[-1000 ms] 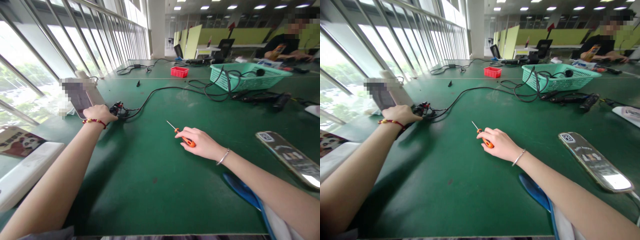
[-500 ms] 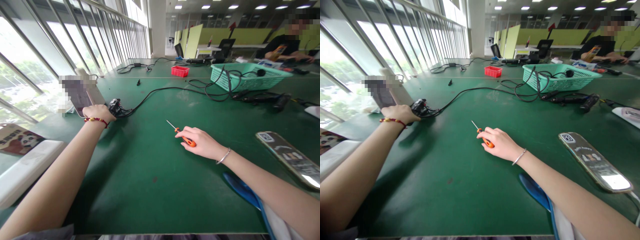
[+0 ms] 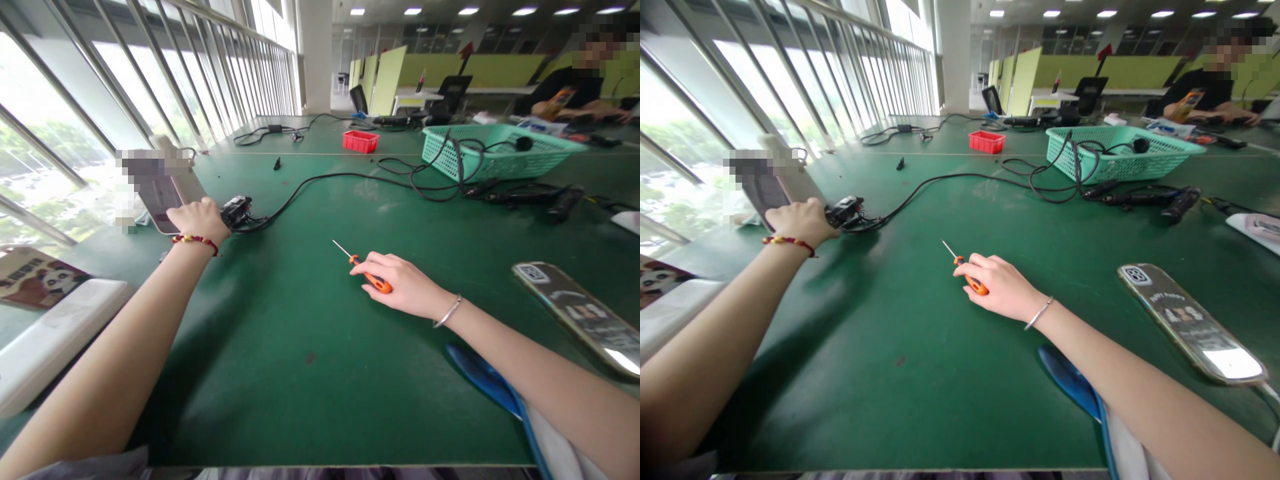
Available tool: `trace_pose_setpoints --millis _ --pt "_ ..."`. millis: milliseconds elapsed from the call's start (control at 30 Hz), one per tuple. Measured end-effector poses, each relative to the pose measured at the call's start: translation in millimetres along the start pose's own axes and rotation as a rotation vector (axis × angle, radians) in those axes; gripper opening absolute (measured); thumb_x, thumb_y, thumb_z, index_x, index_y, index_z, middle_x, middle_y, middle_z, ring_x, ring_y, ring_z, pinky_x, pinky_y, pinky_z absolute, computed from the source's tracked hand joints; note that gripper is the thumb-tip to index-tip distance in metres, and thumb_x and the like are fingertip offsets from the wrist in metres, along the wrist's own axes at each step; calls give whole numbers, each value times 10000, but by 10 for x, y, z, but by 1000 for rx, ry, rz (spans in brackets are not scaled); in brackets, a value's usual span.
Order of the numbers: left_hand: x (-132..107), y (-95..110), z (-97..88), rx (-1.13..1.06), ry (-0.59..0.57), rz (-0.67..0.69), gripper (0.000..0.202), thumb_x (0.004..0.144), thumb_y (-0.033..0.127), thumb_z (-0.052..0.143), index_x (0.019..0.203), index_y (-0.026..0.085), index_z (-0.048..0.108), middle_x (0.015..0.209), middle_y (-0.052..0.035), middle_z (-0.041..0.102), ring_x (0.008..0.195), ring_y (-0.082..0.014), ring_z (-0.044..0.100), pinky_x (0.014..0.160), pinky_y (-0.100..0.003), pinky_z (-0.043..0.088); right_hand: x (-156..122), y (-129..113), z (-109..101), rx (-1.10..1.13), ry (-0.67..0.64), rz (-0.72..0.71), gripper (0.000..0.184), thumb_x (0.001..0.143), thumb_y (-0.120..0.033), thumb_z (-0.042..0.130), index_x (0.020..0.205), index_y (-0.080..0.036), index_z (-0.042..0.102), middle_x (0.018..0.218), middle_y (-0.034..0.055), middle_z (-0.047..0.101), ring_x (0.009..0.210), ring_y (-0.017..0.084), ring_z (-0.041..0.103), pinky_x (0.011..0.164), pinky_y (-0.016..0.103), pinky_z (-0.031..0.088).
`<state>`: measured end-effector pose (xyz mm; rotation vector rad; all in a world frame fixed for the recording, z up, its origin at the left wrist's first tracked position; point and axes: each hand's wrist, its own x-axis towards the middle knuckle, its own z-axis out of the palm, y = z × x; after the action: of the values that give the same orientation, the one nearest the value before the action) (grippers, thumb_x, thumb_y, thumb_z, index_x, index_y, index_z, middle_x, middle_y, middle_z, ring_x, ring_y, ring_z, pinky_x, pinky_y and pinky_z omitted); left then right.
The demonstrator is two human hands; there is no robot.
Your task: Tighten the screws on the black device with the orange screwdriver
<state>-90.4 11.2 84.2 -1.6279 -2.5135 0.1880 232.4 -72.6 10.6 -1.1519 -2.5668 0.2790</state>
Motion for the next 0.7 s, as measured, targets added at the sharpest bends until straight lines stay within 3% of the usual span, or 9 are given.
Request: trace_pose_setpoints --millis 200,400,567,700 --pt "54 -11 2 44 -1 -13 470 741 237 601 1168 50 541 1213 -244 586 1145 -368 541 886 -407 343 -2 2 -9 -4 3 -8 268 863 -222 532 1123 -218 598 1015 46 617 839 190 606 792 337 467" --pt "-100 48 -184 91 196 41 432 730 343 623 1065 71 618 1122 -225 619 1120 -370 509 882 -414 355 -7 0 20 -8 38 -6 245 861 -233 530 1098 -218 591 1020 46 623 842 198 611 768 342 473" --pt "-348 260 -157 32 336 298 408 751 423 578 1005 110 642 968 -147 666 1009 -324 563 838 -388 406 2 -5 35 32 217 8 198 840 -154 515 1019 -208 579 968 45 638 795 187 607 735 326 477" --pt "-531 514 21 -119 197 611 364 755 504 563 955 216 659 831 -59 667 848 -263 625 677 -295 433 4 -4 -11 104 409 53 262 824 -106 491 1041 -240 552 969 51 635 894 217 608 813 357 494"
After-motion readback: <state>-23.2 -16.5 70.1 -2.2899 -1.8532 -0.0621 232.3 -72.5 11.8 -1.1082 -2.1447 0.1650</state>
